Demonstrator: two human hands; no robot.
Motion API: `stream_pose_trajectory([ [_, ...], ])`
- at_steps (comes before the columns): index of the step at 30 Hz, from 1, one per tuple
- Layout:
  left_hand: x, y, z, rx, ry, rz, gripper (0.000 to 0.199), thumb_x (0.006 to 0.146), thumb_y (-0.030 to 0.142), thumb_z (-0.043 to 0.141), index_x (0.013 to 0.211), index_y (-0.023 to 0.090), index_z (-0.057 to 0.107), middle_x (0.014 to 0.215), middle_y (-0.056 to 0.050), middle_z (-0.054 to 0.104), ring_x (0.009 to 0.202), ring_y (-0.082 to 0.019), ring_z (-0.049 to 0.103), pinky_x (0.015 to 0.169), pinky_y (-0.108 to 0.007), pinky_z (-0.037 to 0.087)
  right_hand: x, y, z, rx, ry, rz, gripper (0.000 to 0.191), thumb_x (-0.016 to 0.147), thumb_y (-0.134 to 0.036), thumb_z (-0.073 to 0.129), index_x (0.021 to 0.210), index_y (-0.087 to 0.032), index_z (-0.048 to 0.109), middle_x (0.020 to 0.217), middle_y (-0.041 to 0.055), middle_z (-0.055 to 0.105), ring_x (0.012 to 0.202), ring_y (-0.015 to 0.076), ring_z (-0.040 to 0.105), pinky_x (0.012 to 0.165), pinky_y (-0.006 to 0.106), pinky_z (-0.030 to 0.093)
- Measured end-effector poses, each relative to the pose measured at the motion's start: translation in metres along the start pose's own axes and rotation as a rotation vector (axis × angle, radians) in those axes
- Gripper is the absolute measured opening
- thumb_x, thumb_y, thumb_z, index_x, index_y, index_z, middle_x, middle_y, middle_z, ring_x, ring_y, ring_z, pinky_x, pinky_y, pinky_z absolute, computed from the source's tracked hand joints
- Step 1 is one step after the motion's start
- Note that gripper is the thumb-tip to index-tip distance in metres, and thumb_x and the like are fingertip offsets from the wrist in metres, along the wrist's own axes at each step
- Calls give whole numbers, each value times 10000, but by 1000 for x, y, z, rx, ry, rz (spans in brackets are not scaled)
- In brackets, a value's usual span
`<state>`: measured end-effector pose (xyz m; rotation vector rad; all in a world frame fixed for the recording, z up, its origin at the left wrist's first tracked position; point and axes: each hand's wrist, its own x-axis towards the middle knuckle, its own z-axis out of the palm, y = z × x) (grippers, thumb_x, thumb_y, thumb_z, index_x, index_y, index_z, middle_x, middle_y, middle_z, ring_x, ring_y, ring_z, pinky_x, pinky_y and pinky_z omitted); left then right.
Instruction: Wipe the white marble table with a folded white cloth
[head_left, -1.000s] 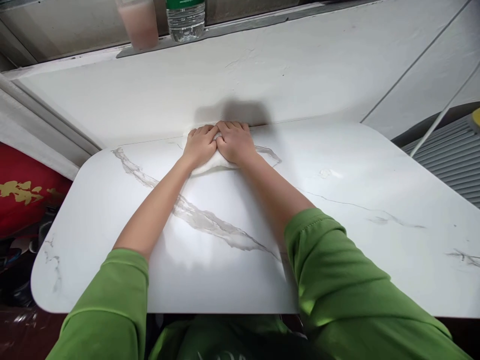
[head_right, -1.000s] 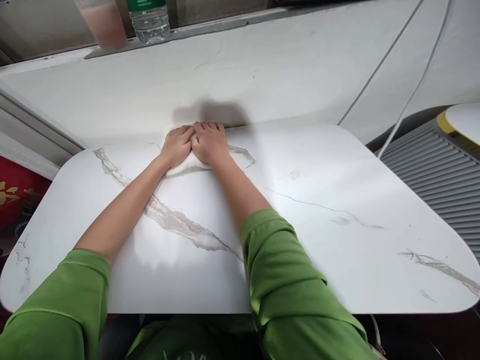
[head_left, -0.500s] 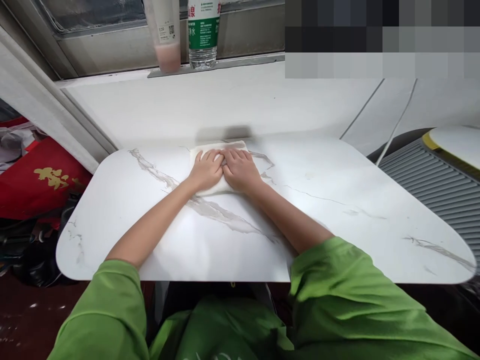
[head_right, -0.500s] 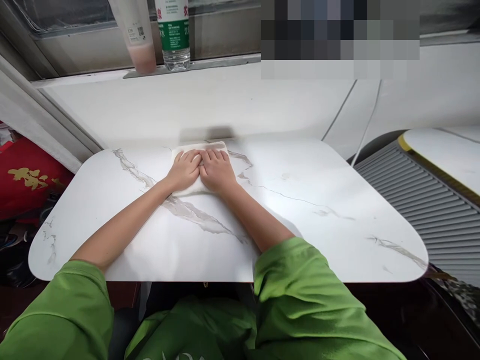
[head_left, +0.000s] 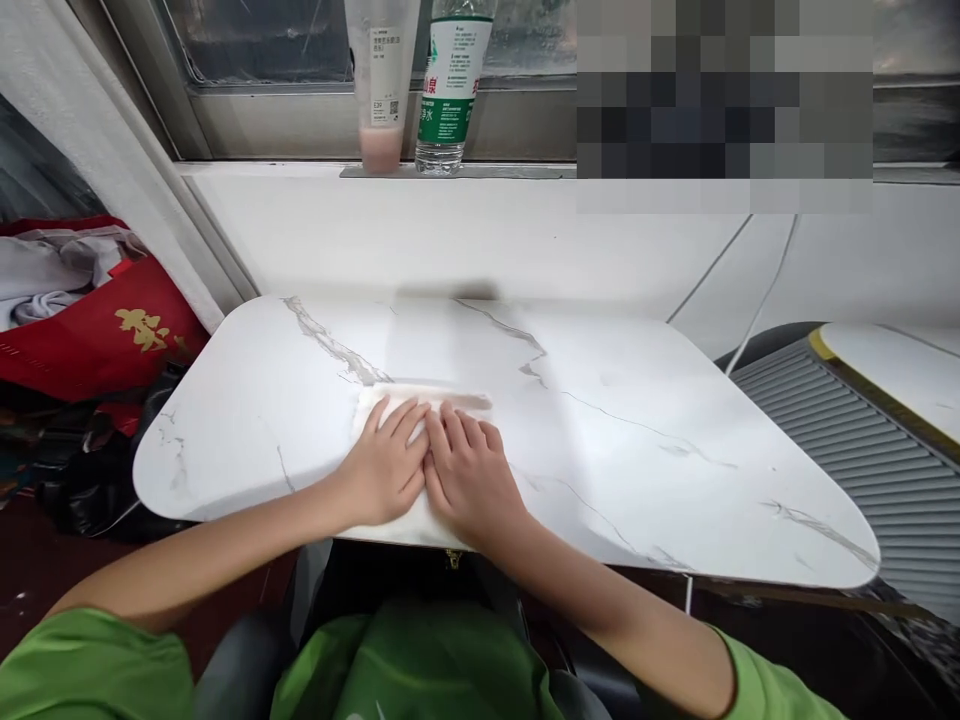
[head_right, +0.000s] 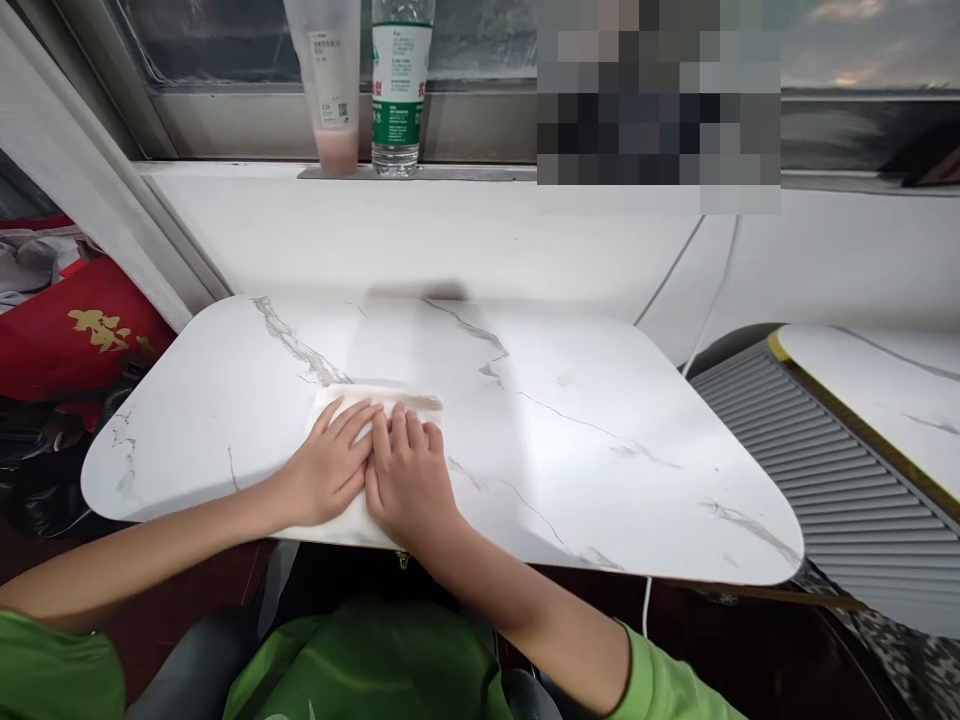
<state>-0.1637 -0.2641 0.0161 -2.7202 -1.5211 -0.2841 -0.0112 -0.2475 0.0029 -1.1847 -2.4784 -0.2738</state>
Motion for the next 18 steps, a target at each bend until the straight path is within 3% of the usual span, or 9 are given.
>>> stream_pose_trajectory([
  [8,-51,28,-10,82,22,-48,511,929,269,379,1387,43,399,1462,-191,373,1400,-324,243,1153,-545,118,-26,-29,-11,94,38,-101,485,869,-219,361,1274,-4,520,1282,239,536,1189,338,453,950,475,357],
  [18,-39,18,-12,0,-27,-149,522,892,240,368,1382,63,402,1458,-201,372,1396,-318,257,1148,-549,157,-2,-19,-3,238,-19,-129,483,839,-208,362,1265,-57,533,1283,197,546,1197,326,440,980,485,348],
])
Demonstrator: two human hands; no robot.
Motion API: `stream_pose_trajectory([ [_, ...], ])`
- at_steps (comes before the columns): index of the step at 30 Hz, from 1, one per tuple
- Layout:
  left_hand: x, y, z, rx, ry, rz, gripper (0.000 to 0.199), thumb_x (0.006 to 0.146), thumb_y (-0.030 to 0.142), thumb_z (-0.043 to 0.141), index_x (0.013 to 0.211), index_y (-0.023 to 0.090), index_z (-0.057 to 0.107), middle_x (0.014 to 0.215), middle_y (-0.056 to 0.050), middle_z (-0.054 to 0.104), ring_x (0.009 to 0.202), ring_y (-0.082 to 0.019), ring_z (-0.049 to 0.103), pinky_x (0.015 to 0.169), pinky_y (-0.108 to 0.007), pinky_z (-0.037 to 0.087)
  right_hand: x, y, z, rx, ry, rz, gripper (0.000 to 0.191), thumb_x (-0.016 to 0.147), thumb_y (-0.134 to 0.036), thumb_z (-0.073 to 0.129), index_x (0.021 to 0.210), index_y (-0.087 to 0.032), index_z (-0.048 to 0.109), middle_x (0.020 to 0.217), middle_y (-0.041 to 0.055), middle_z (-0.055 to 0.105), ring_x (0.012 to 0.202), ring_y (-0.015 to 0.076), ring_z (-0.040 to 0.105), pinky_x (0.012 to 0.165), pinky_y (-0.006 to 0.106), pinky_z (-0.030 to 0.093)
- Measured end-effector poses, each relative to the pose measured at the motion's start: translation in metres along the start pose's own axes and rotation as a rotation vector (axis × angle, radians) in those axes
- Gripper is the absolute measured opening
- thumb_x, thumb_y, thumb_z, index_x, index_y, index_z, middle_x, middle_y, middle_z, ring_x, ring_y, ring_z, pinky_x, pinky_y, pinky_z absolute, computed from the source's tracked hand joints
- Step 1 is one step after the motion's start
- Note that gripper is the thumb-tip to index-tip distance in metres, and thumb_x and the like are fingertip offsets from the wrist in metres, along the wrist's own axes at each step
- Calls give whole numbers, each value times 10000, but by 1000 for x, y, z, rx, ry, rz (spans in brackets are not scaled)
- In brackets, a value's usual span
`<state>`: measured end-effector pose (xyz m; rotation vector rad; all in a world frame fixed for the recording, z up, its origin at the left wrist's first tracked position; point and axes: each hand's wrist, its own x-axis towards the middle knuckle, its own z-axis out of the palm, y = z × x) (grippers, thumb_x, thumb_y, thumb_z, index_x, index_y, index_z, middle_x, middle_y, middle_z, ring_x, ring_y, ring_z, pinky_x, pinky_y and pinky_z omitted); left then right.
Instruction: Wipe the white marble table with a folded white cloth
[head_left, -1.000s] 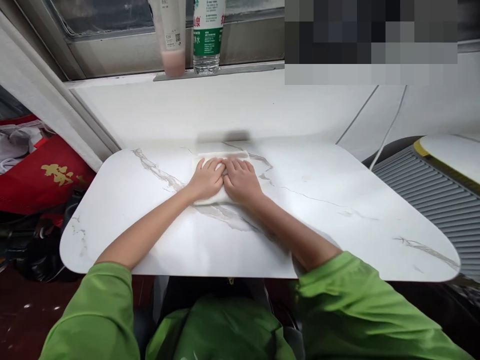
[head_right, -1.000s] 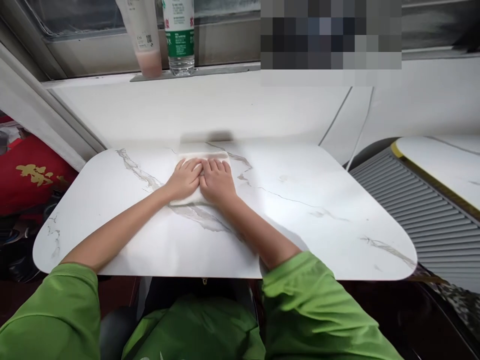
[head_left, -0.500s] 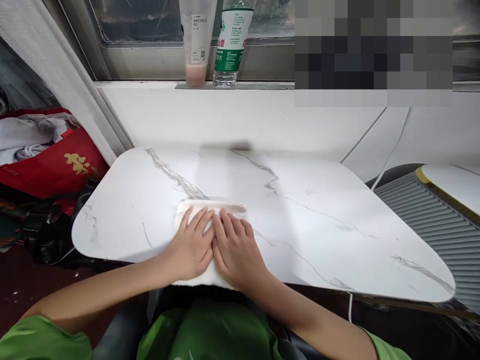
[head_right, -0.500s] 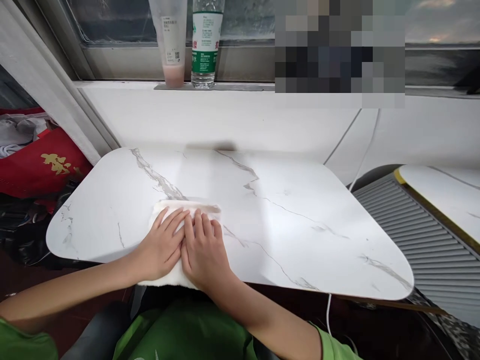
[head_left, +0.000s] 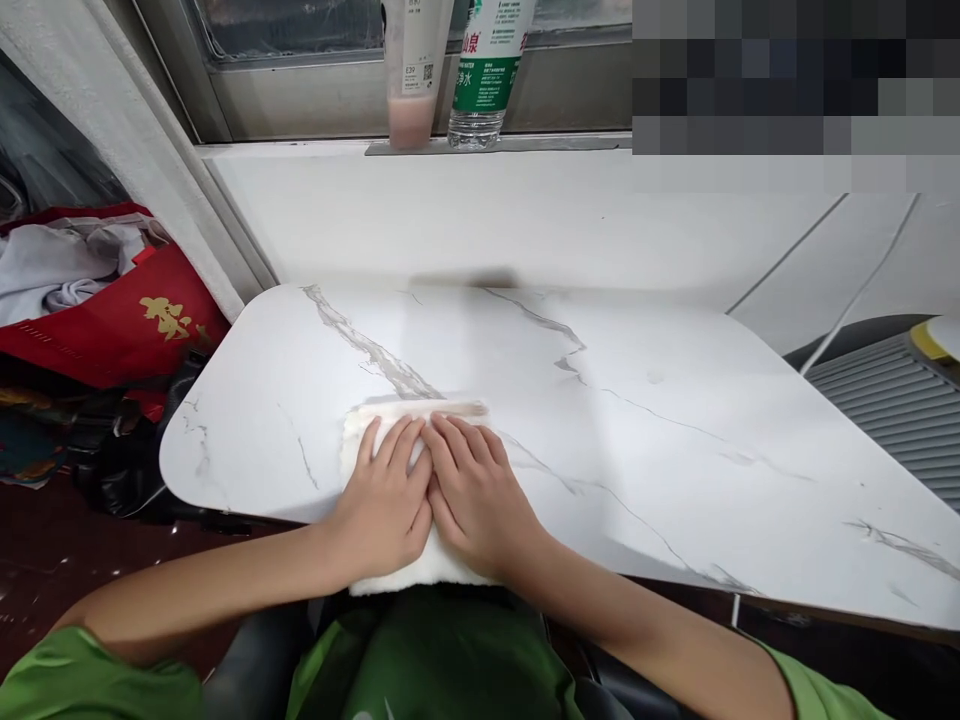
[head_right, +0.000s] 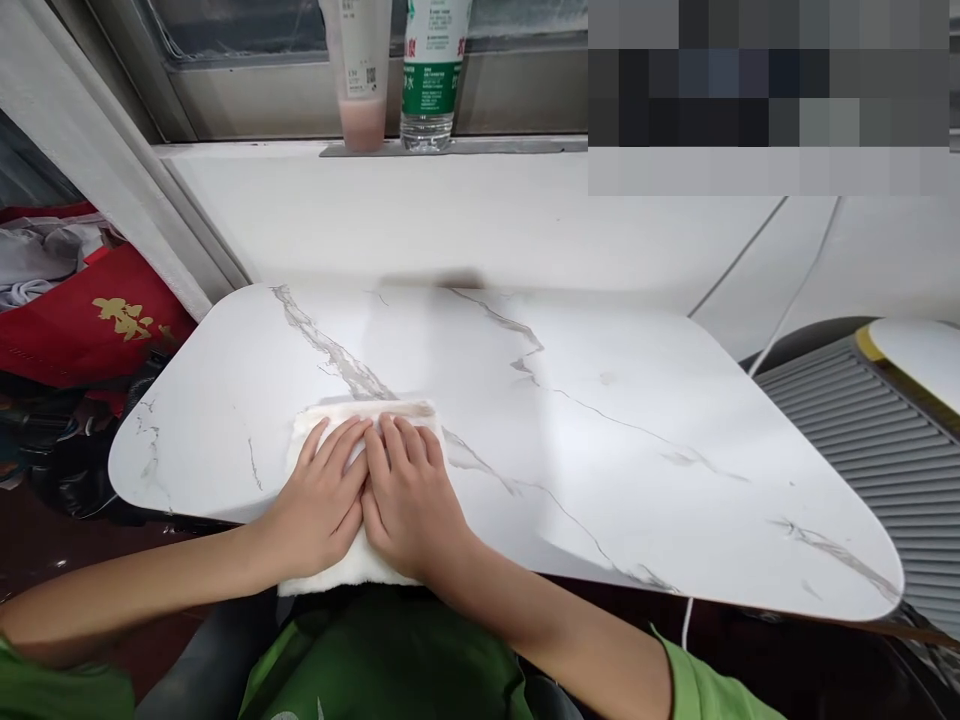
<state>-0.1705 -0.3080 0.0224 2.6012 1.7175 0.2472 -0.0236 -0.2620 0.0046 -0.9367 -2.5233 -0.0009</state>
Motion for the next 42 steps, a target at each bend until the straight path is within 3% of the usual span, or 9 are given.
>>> stream_pose_trajectory([
  [7,39,-34,5,-15,6,-111,483,871,186,370,1333,57,433,1424,-199,404,1366,-292,311,1159,-503,135,48,25,20,37,-12,40,451,840,-203,353,1233,-85,539,1259,168,560,1149,298,465,985,423,326],
  [17,100,-88,10,-39,37,-133,438,872,148,340,1294,134,454,1396,-132,441,1328,-221,355,1151,-456,155,110,65,47,44,-5,95,362,821,-157,344,1121,-119,543,1124,141,610,1036,263,519,929,381,329],
  [24,138,-118,17,-56,98,-180,430,884,168,330,1290,140,471,1376,-127,466,1304,-219,377,1137,-444,177,151,95,61,54,-22,56,356,822,-155,329,1113,-130,532,1135,143,608,1067,259,513,933,376,322],
  [42,204,-175,21,-91,95,-163,461,860,170,327,1294,187,482,1365,-76,494,1276,-213,411,1108,-390,238,211,135,89,60,6,162,341,822,-132,308,1093,-138,515,1110,139,623,1047,262,535,942,405,318],
])
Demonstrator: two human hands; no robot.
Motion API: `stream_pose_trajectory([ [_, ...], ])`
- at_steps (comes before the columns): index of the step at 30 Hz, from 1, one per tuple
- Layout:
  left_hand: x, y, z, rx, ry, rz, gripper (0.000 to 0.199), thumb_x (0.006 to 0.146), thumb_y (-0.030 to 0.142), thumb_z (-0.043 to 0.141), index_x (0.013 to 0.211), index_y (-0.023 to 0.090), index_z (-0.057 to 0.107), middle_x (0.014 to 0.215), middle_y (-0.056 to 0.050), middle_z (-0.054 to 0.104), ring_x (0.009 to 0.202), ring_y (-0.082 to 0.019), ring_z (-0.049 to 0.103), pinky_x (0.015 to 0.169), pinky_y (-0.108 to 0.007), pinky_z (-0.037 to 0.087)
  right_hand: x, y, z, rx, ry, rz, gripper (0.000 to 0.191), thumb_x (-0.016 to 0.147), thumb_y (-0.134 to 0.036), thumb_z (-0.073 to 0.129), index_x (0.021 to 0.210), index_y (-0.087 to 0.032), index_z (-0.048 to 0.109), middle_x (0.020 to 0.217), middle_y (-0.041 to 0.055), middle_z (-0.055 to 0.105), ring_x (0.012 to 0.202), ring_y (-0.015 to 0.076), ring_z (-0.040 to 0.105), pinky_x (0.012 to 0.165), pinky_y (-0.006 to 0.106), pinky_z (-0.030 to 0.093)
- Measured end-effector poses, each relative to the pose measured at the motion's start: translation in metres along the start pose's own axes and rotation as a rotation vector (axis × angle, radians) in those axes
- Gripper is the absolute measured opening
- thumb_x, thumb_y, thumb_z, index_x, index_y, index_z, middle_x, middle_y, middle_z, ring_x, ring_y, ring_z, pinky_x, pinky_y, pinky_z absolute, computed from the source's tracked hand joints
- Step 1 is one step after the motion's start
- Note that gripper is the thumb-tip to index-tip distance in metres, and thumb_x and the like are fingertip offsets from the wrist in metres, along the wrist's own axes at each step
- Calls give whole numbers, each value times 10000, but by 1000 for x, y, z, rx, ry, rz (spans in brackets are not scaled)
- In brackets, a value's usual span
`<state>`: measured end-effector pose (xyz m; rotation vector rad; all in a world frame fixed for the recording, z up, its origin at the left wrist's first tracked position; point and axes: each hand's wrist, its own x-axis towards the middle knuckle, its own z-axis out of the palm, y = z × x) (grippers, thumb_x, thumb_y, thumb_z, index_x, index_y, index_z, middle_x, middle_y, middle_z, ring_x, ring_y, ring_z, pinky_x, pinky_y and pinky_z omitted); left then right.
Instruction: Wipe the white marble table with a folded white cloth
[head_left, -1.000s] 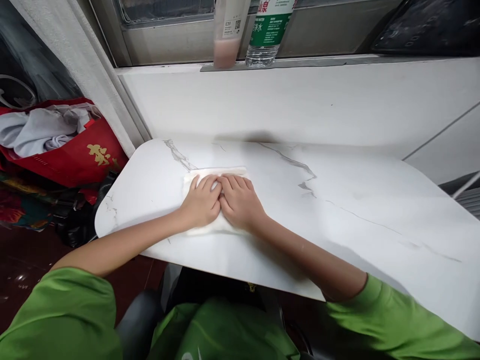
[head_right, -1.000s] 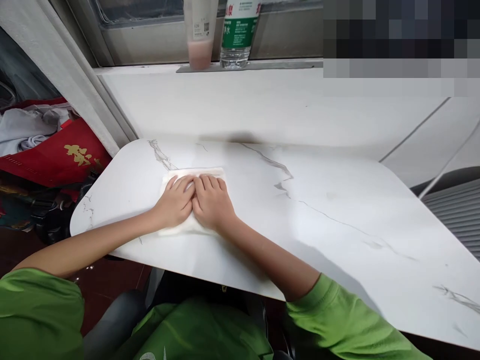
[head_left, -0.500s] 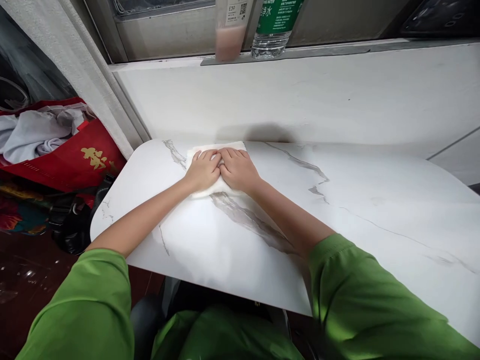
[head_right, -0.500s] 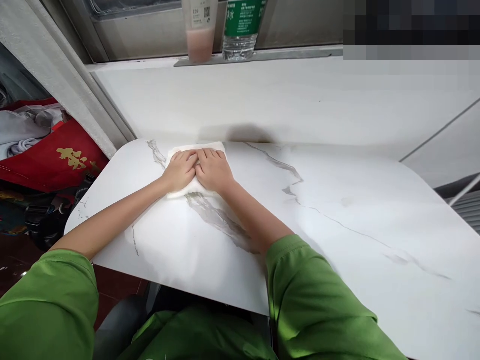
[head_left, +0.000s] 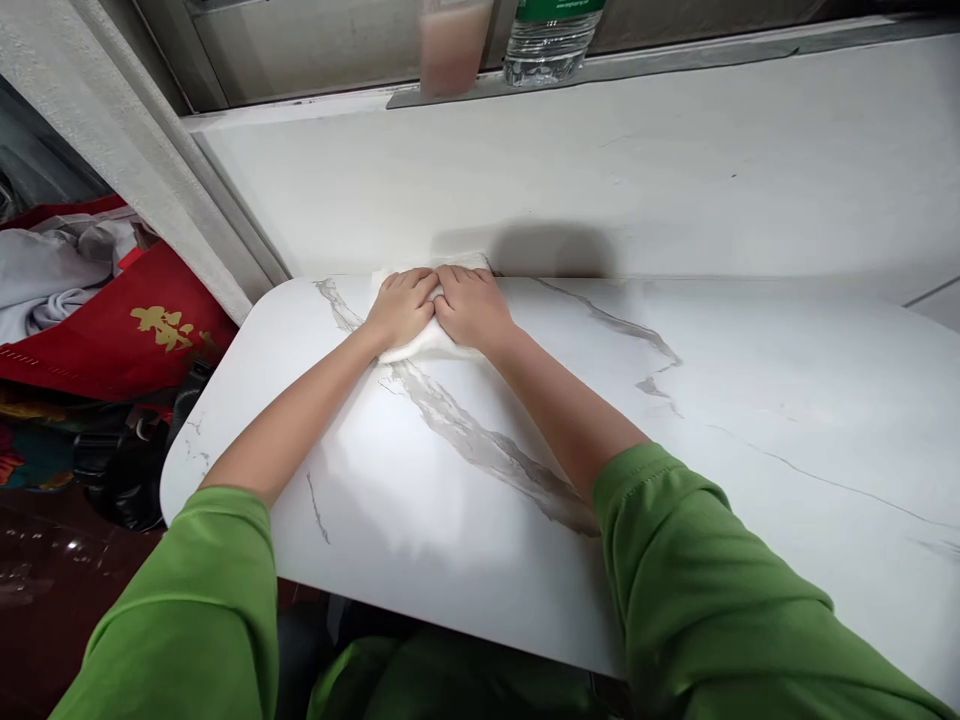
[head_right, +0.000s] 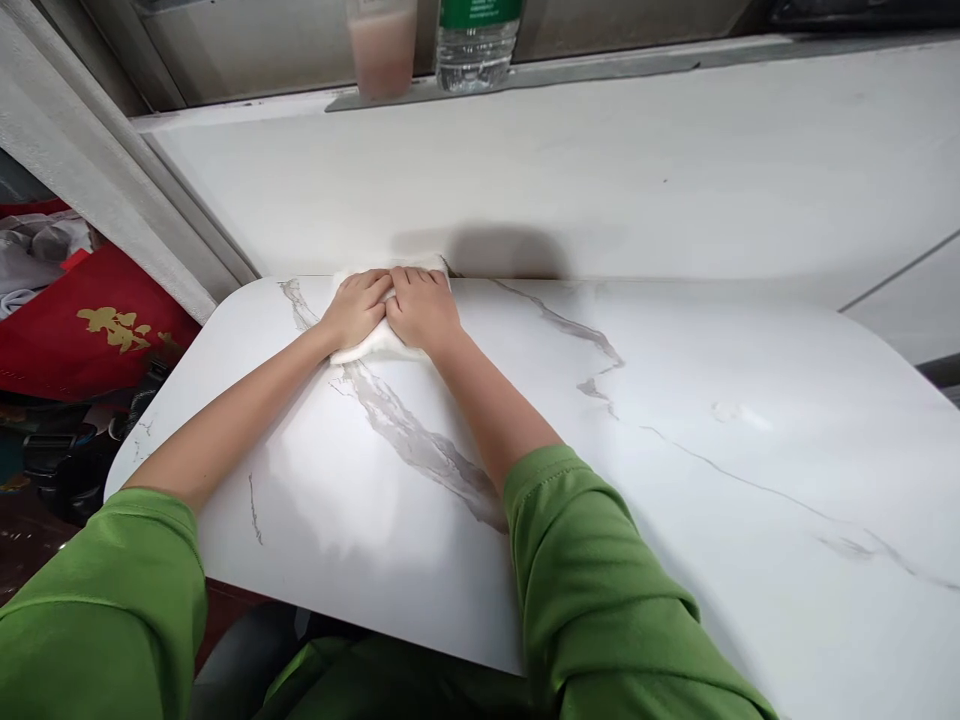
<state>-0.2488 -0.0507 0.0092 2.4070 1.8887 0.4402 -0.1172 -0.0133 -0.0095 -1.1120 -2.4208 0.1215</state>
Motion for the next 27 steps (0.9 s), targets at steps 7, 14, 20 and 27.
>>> stream_pose_trajectory([
  [7,14,-8,3,-5,5,14,460,870,163,317,1301,196,475,1372,-71,491,1278,-221,411,1094,-393,250,11,8,7,-27,22,24,320,815,-136,314,1063,-137,515,1070,152,623,1011,293,532,918,432,330],
  [14,17,-9,4,7,1,8,452,877,161,324,1300,189,482,1343,-77,510,1254,-222,431,1090,-391,255,13,9,9,-5,36,32,316,820,-150,316,1055,-134,527,1071,163,627,1023,306,530,921,446,330],
  [20,9,-4,2,45,11,-23,458,875,153,324,1303,180,483,1374,-76,491,1280,-216,410,1101,-396,237,8,4,2,-54,-28,22,376,847,-147,289,1150,-118,509,1174,162,608,1097,276,515,964,418,319],
  [27,-17,9,1,34,25,-40,432,896,167,340,1308,186,467,1401,-78,461,1313,-205,374,1126,-420,203,-13,-4,-8,7,-78,-41,469,867,-175,279,1292,-87,458,1363,150,505,1277,253,415,1048,411,282],
])
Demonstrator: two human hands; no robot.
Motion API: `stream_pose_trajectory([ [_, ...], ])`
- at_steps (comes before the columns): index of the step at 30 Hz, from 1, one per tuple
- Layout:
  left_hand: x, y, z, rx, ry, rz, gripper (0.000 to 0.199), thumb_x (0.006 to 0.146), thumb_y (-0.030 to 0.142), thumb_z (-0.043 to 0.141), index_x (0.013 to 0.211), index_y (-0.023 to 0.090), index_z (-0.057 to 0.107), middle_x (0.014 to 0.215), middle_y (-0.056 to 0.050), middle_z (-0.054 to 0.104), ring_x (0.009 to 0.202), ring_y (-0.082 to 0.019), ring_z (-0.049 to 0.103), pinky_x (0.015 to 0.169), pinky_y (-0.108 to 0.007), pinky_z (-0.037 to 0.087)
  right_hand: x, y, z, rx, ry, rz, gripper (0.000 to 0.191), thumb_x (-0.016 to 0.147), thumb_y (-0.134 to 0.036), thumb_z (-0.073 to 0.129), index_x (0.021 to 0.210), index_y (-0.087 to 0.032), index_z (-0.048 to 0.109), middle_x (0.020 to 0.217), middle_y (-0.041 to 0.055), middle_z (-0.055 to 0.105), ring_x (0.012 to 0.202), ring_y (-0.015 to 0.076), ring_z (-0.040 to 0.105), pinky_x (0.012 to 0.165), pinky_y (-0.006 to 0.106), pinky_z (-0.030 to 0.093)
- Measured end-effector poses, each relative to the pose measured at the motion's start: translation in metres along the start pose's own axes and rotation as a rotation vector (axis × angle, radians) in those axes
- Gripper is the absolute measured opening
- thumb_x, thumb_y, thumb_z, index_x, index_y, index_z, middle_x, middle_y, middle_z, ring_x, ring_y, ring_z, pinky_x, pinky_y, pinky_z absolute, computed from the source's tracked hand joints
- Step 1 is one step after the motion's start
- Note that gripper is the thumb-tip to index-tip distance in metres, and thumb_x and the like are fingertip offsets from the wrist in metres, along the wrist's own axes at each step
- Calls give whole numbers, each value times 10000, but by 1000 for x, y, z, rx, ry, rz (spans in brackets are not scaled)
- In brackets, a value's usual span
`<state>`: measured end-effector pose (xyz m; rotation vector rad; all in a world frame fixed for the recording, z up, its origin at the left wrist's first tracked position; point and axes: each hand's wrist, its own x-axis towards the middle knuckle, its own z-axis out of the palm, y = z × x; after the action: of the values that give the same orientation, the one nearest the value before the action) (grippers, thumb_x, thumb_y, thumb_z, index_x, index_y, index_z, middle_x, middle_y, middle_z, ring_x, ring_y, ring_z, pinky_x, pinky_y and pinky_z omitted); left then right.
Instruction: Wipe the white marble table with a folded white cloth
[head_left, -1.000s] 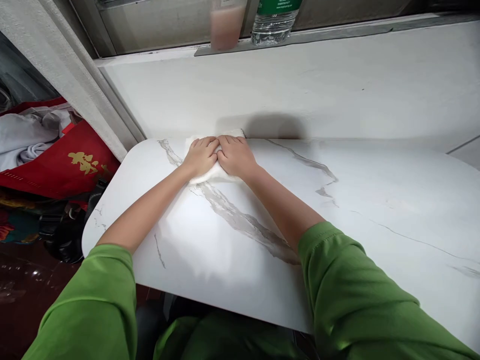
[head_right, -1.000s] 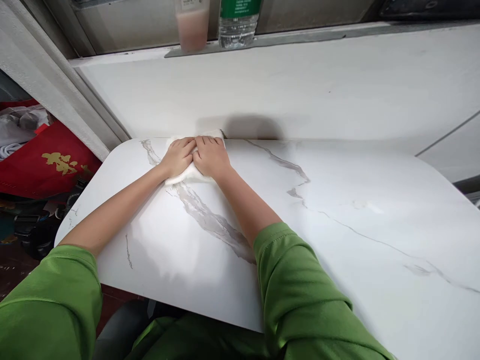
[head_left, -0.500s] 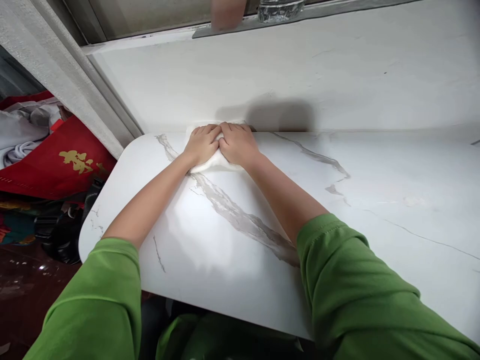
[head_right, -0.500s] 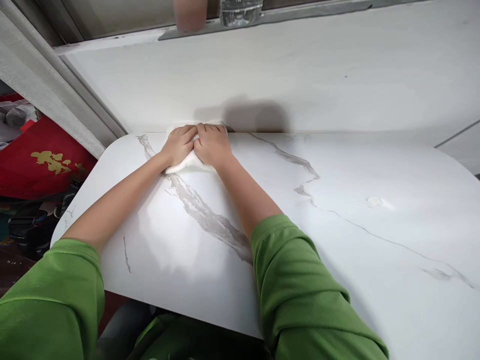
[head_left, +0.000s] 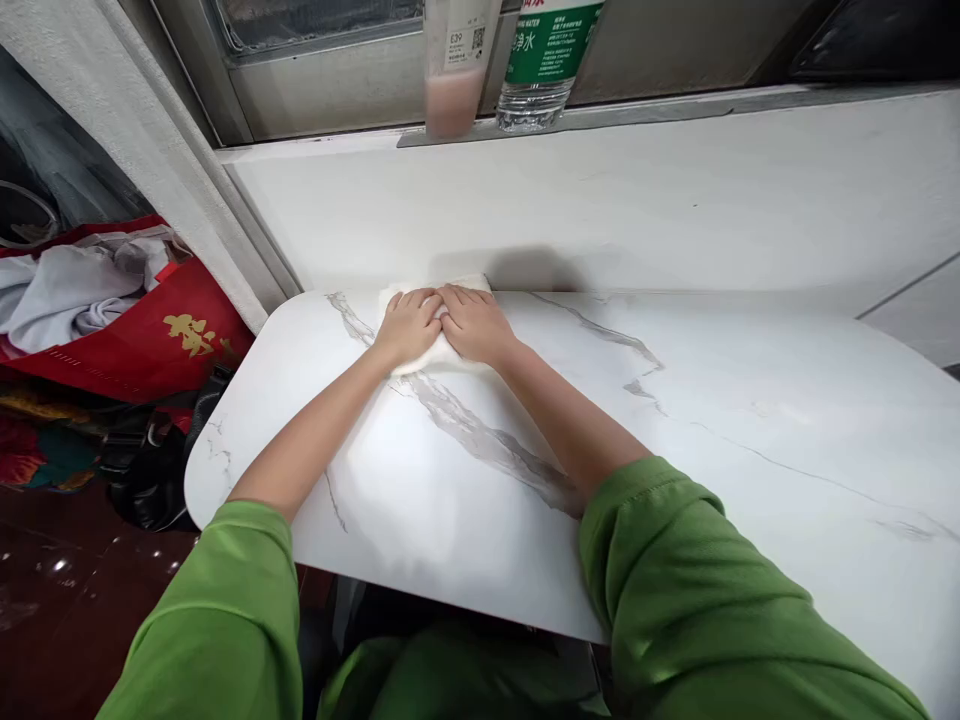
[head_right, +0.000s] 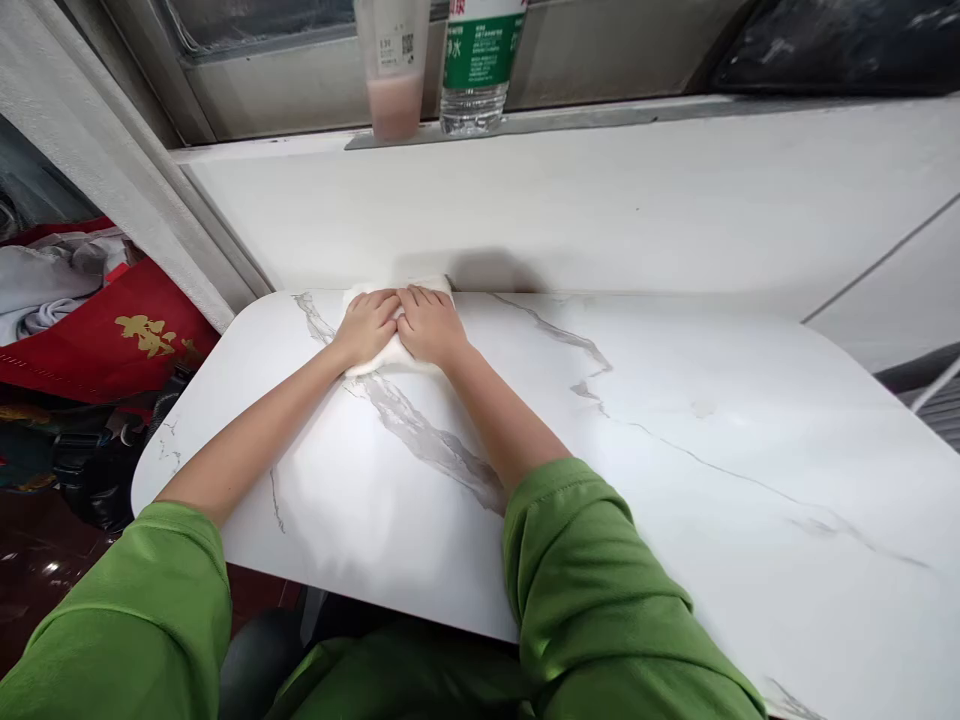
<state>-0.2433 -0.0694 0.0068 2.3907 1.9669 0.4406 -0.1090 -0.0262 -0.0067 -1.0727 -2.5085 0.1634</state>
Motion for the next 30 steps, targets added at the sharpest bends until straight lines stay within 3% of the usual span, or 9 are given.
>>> stream_pose_trajectory([
  [8,-70,28,-11,9,25,30,372,916,190,356,1262,188,495,1383,-86,474,1306,-205,387,1145,-434,182,-62,-39,-8,-126,14,-46,484,898,-197,271,1324,-55,452,1385,160,488,1303,242,394,1068,388,269],
  [15,-150,46,-28,26,20,141,387,917,204,351,1278,146,479,1384,-131,468,1328,-236,367,1148,-469,189,-131,-97,-19,-126,50,-31,493,911,-206,286,1333,-31,470,1388,179,483,1311,277,391,1084,427,260],
  [21,-223,65,-50,36,4,154,414,906,170,329,1294,117,464,1414,-159,429,1366,-263,320,1153,-505,191,-183,-149,-31,-95,61,-105,503,921,-217,295,1355,-14,448,1402,190,462,1332,301,367,1100,472,260],
  [26,-264,72,-59,47,16,140,469,889,149,338,1353,129,404,1446,-160,387,1392,-273,274,1154,-526,183,-206,-175,-36,-50,47,-180,517,919,-243,341,1366,2,432,1411,219,438,1344,330,341,1102,506,265],
  [30,-271,68,-62,46,-8,126,518,891,144,335,1409,153,333,1463,-145,365,1395,-266,267,1153,-519,197,-203,-180,-37,-7,11,-207,522,918,-249,349,1365,8,429,1406,235,436,1340,341,340,1101,526,266],
])
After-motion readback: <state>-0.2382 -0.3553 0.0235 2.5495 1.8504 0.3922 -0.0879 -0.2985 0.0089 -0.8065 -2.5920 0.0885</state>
